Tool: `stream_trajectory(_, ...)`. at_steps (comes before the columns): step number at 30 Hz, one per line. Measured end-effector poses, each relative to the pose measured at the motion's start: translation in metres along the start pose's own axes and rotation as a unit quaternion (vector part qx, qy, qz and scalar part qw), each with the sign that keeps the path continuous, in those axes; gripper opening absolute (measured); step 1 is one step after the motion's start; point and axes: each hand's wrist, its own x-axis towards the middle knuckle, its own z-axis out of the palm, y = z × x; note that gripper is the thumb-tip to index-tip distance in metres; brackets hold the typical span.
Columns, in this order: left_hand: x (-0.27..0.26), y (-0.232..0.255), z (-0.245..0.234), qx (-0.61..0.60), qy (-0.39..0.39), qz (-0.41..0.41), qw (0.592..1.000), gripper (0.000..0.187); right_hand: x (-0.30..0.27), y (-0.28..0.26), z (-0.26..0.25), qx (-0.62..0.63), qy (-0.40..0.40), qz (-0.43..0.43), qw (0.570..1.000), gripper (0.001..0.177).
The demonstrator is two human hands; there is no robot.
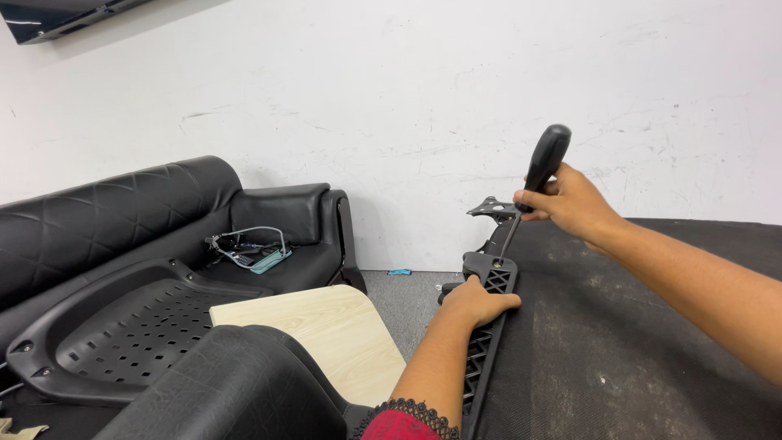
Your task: The person uses a screwdriver to tighten screws into a black plastic frame component. They hold the frame steady with one hand while turning the screwdriver with the other, then move to a second screw and repeat the tightening process.
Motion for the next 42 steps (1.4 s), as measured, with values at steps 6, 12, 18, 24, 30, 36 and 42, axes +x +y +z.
stream_trajectory(6,0.007,0.000,0.003,0.006,-0.008,-0.009,1.000,0.101,0.006,-0.003,-0.003,-0.020,-0.034,0.016,0.999,0.046)
stream_trajectory(12,0.003,0.002,0.004,0.003,-0.004,-0.010,1.000,0.098,0.007,-0.013,-0.005,0.012,-0.054,0.002,0.998,0.048)
stream_trajectory(18,-0.005,0.002,0.005,0.013,0.008,-0.010,1.000,0.093,0.006,-0.012,-0.004,0.026,-0.090,0.030,0.995,0.036)
stream_trajectory(24,-0.008,0.003,0.004,0.040,0.018,0.002,0.999,0.092,0.011,-0.013,0.001,0.107,-0.116,0.065,0.985,0.040)
stream_trajectory(30,-0.014,0.007,0.005,0.057,0.026,-0.009,0.998,0.090,0.008,-0.018,0.000,0.105,-0.105,0.053,0.987,0.041)
stream_trajectory(36,-0.018,0.019,0.015,0.141,0.082,0.027,0.986,0.091,-0.009,-0.021,-0.030,0.063,-0.085,0.020,0.994,0.040)
stream_trajectory(42,-0.033,0.047,0.031,0.201,0.091,0.144,0.965,0.099,-0.053,0.007,-0.092,-0.003,-0.008,0.070,0.997,0.045)
